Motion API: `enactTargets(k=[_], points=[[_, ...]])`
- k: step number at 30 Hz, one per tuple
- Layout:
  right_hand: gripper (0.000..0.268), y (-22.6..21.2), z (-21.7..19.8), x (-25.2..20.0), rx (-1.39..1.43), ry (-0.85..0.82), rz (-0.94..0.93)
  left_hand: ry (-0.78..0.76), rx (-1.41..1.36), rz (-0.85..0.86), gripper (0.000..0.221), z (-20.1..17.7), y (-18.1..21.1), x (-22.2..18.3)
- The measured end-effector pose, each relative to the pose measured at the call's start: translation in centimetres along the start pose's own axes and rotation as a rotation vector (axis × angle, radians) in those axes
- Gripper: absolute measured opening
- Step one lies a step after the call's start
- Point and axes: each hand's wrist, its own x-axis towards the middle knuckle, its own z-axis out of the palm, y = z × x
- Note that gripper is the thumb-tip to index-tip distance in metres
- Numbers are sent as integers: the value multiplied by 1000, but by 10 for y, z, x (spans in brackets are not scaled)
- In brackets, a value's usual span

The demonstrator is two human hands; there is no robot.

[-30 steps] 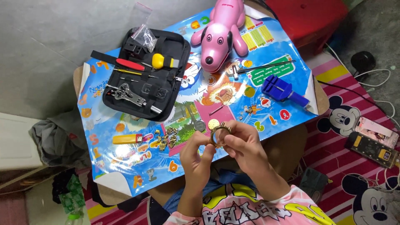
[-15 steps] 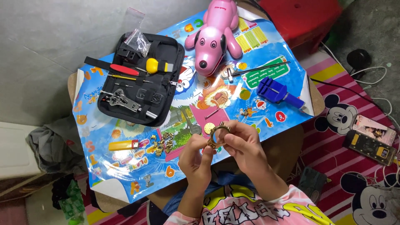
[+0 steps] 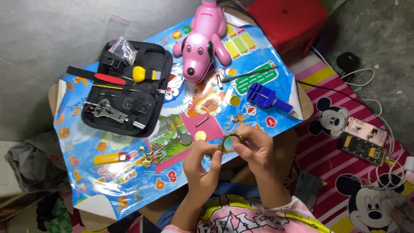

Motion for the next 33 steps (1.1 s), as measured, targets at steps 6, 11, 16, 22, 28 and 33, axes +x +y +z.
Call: enactTargets(k=[6,11,16,22,28,33], points=[[12,-13,-55,8,-321,-13,68,-93,166,64,16,39,4,8],[14,-18,-104,38,-487,-223,-145,-17,229,148,10,76,-12,10],[13,-21,-131,51,-648,-334,-163,-15,329,153,10,96,-14,10],[9,-28,-135,79,-915,-497,-275,21,381,121,11,105,-18,17],[12,3,-152,92,-1160,-493,-389,86,382,131,10,103,-18,22],[22,7,-153,93,-1243,-401,-387,82,367,160,8,97,-7,39]])
